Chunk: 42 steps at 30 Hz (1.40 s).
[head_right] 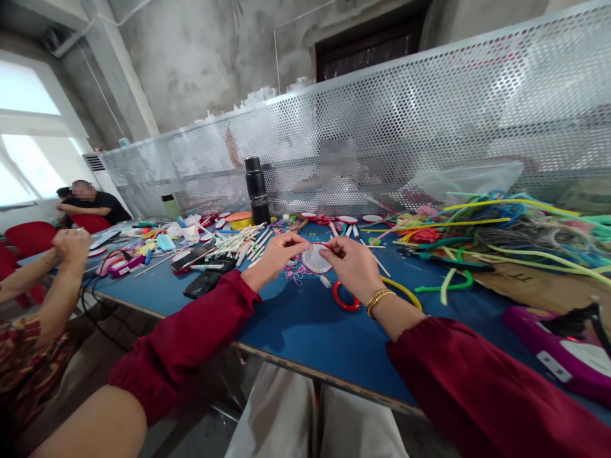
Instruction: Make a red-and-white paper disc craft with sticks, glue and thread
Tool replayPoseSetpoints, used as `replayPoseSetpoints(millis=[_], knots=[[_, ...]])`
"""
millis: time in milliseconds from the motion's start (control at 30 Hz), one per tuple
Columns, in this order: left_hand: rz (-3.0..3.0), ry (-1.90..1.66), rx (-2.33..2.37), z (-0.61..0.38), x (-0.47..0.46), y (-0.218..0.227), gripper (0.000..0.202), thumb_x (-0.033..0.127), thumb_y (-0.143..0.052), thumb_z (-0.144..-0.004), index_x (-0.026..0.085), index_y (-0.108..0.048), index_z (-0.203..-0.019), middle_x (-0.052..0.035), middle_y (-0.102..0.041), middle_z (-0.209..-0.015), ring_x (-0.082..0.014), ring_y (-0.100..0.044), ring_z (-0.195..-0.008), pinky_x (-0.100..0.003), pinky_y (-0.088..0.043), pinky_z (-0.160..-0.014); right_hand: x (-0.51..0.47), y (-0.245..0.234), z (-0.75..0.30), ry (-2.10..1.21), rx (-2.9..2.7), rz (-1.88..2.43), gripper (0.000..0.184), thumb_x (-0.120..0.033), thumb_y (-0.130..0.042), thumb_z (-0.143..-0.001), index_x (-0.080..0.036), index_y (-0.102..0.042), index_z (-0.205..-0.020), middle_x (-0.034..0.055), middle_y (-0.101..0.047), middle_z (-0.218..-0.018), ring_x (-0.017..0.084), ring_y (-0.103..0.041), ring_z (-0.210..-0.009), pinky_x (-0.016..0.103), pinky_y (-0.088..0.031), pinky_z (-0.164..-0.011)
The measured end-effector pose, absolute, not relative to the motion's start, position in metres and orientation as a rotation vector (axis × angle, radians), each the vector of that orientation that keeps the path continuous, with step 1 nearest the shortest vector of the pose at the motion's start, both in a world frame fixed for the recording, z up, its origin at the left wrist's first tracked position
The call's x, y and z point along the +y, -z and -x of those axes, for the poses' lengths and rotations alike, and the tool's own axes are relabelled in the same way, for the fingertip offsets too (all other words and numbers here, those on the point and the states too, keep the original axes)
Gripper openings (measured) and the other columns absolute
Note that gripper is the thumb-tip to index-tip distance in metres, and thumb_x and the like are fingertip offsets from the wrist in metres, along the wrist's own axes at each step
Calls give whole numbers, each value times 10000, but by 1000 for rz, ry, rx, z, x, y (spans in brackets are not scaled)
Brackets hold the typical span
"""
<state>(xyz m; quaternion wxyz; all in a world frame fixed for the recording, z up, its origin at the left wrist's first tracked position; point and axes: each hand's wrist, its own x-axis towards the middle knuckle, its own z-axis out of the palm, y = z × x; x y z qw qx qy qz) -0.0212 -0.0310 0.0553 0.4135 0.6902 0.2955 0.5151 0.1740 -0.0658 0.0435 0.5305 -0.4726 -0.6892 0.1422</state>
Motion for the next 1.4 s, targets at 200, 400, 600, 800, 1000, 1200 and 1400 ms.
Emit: replayPoseSetpoints(millis=[200,400,600,800,1000,1200,1400], knots=[[-1737,-1271,764,21,-32,-56,321,441,-790,-721,140,-695,-778,-15,-632,-735,-109,-490,-677,-271,-378,-652,-68,-43,-172,-376,-1644,1151,231,-440,-699,-814,-211,-666,-812,8,-658,-692,148,-537,-599,294,-398,-587],[-1736,-1293,760,21,-37,-59,267,386,-780,-725,137,-686,-738,-2,-603,-699,-102,-480,-654,-258,-363,-624,-65,-40,-172,-338,-1645,1151,259,-465,-685,-797,-208,-660,-792,8,-640,-674,152,-528,-595,303,-403,-586],[-1625,-1235,800,18,-41,-58,325,429,-750,-803,141,-758,-953,-41,-691,-852,-98,-507,-668,-247,-386,-615,-66,-43,-167,-707,-1426,1146,368,-538,-773,-704,-208,-646,-807,-23,-590,-622,116,-468,-508,268,-374,-481],[-1510,-1055,789,16,-46,-57,454,377,-779,-809,137,-728,-1191,-68,-718,-886,-110,-591,-665,-244,-435,-613,-65,-49,-171,-957,-1158,1124,345,-444,-819,-686,-192,-666,-864,-47,-561,-568,84,-432,-441,224,-352,-398],[-1500,-1018,698,17,-46,-59,650,301,-803,-787,142,-624,-1391,-83,-739,-912,-129,-633,-716,-258,-475,-662,-63,-52,-175,-912,-1162,1071,373,-367,-798,-698,-169,-720,-1004,-49,-578,-584,81,-440,-436,218,-374,-399],[-1635,-975,624,18,-43,-57,742,291,-860,-709,126,-628,-1394,-88,-737,-905,-143,-633,-755,-275,-483,-705,-65,-54,-176,-883,-1159,1089,311,-319,-762,-710,-167,-739,-980,-38,-587,-601,78,-434,-444,221,-376,-410],[-1755,-994,633,18,-39,-54,723,322,-866,-693,119,-658,-1355,-83,-740,-891,-140,-623,-726,-273,-484,-695,-65,-52,-174,-864,-1155,1094,310,-318,-748,-714,-165,-733,-984,-37,-591,-613,83,-434,-442,232,-392,-416]])
